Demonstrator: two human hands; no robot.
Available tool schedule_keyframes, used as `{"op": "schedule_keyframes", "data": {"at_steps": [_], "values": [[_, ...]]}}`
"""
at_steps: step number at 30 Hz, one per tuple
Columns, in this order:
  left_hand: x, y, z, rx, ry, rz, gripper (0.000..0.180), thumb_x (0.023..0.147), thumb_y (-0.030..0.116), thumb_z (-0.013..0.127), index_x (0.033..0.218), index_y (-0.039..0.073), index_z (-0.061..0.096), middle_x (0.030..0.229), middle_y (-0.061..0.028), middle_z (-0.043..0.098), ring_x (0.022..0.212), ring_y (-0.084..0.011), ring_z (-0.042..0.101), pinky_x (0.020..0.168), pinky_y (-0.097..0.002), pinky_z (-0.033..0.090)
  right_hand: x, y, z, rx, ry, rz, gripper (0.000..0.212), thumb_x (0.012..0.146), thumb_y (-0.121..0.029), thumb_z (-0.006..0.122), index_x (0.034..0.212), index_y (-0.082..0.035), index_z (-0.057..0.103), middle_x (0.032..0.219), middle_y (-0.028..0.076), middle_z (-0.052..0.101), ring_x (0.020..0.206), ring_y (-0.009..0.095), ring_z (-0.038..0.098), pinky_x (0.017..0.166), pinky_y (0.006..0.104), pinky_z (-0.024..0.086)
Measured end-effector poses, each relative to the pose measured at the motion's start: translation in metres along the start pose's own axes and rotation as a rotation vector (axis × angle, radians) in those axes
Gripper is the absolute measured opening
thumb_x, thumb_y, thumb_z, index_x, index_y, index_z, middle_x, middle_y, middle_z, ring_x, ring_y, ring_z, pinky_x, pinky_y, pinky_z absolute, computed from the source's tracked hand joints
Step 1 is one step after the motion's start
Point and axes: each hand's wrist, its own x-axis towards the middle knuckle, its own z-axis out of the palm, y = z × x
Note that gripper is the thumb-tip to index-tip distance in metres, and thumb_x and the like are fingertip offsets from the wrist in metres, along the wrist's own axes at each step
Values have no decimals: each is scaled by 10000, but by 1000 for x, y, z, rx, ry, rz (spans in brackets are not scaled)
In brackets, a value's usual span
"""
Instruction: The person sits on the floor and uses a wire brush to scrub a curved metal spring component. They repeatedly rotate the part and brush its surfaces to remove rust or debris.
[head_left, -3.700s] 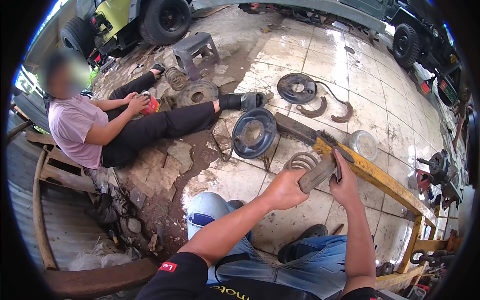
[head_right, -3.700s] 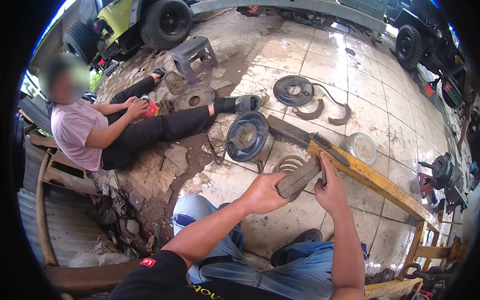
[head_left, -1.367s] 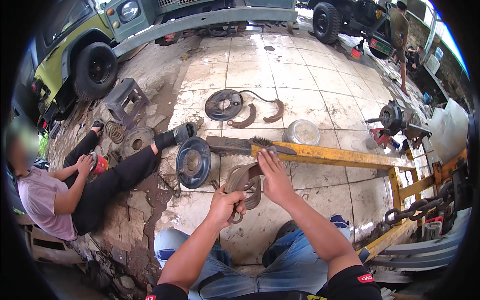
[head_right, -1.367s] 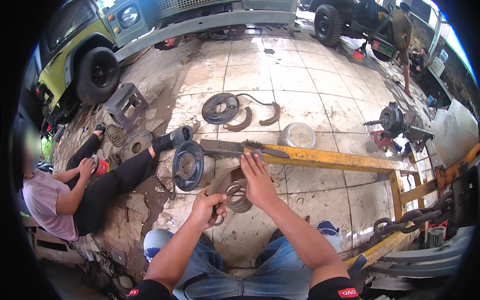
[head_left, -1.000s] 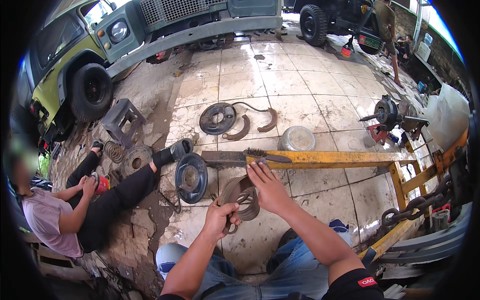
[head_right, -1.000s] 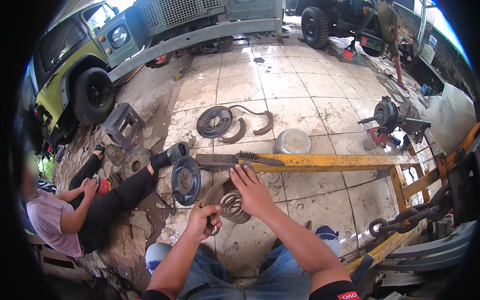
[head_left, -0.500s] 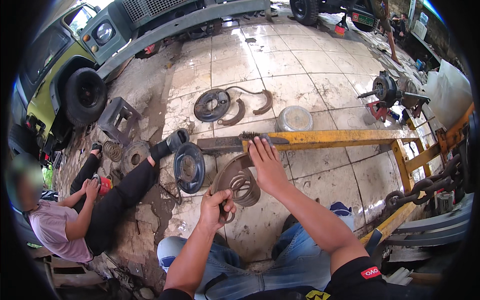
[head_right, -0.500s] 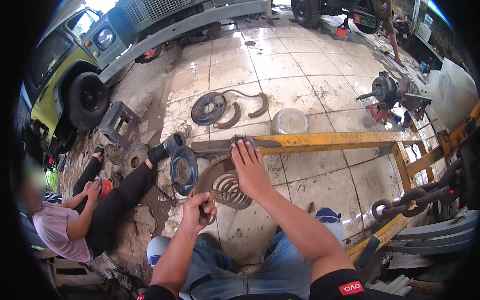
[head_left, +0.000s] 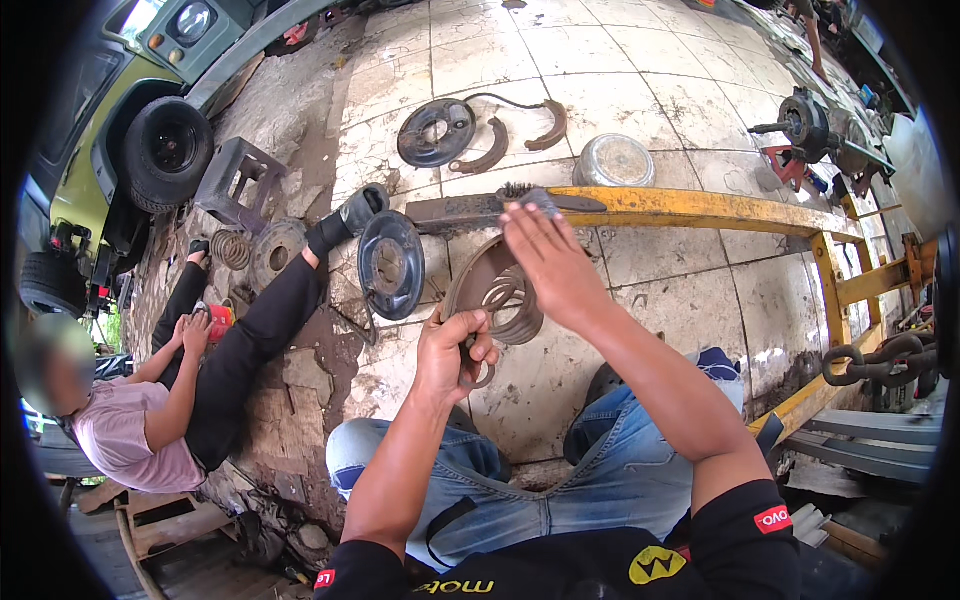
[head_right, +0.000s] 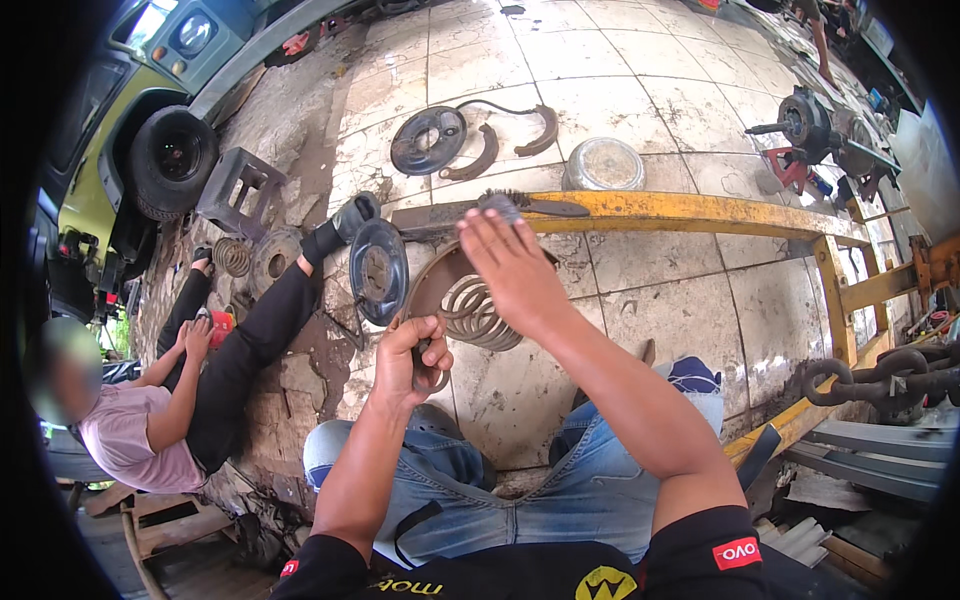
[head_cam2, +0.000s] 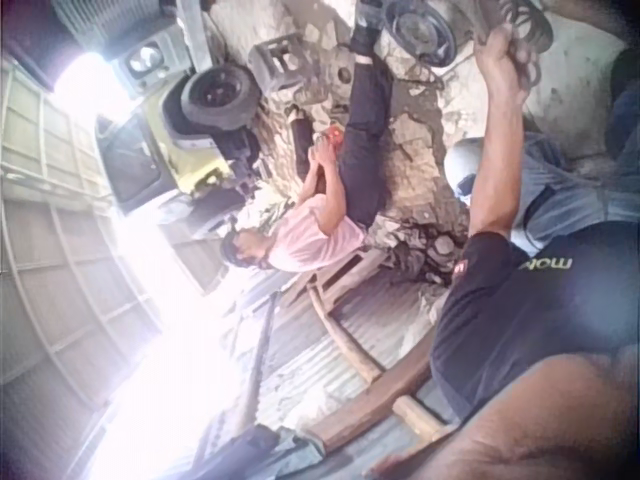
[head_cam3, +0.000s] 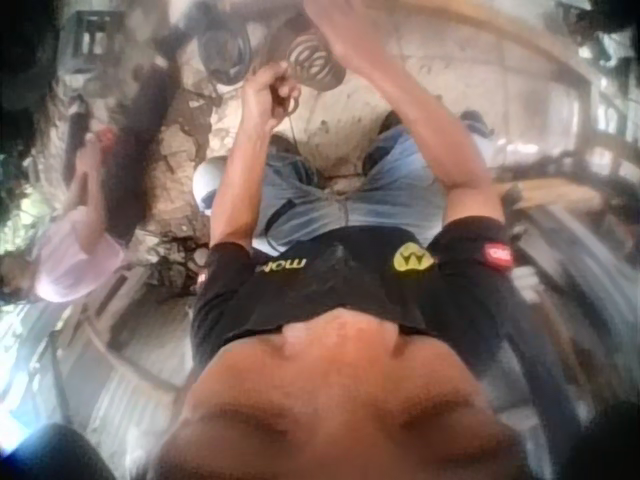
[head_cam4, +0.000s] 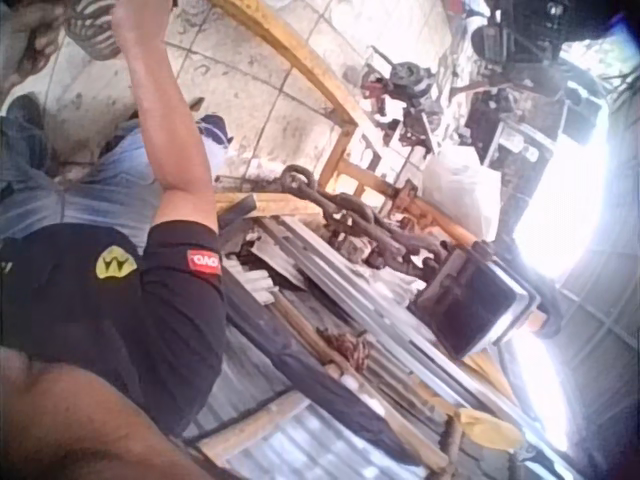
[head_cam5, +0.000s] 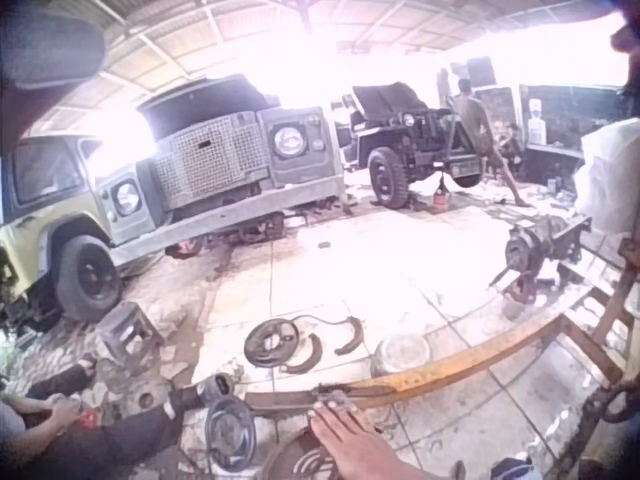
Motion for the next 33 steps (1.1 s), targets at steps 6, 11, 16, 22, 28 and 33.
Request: {"op": "schedule_keyframes", "data": {"at_steps": [6,11,16,22,28,33], "values": [[6,-4,-14,-21,31,0,63,879,74,579,917,36,548,729,-38,516,509,-104,466,517,-319,479,7,1,-9,37,16,115,685,838,70,503,1484,-1,283,1550,200,300,1459,342,250,1198,491,190],[6,-4,-12,29,31,28,111,877,85,560,982,51,544,798,-35,518,509,-89,447,527,-310,460,2,24,-3,93,-26,280,626,861,38,477,1465,8,312,1534,211,321,1450,358,264,1192,492,197],[10,-4,-9,32,23,51,77,872,80,554,938,45,536,789,-38,515,508,-93,449,525,-314,462,5,-7,-4,103,9,-23,641,856,44,510,1462,17,304,1537,221,310,1445,371,269,1185,492,202],[3,-2,-17,6,90,68,59,873,94,558,885,45,527,773,-42,512,517,-101,459,527,-321,453,2,25,-11,69,-107,363,663,869,62,443,1500,6,248,1574,228,219,1476,361,183,1205,485,168],[4,-1,-9,39,53,81,63,862,100,567,852,49,534,768,-32,511,516,-99,450,529,-320,449,7,10,1,12,-4,120,678,843,76,443,1492,22,255,1546,237,282,1464,360,224,1207,482,164],[7,1,-18,-23,90,131,70,860,102,564,864,35,540,749,-33,508,510,-98,445,524,-323,447,8,31,-21,120,66,424,702,798,114,506,1462,48,286,1530,232,312,1454,361,249,1190,495,183]]}}
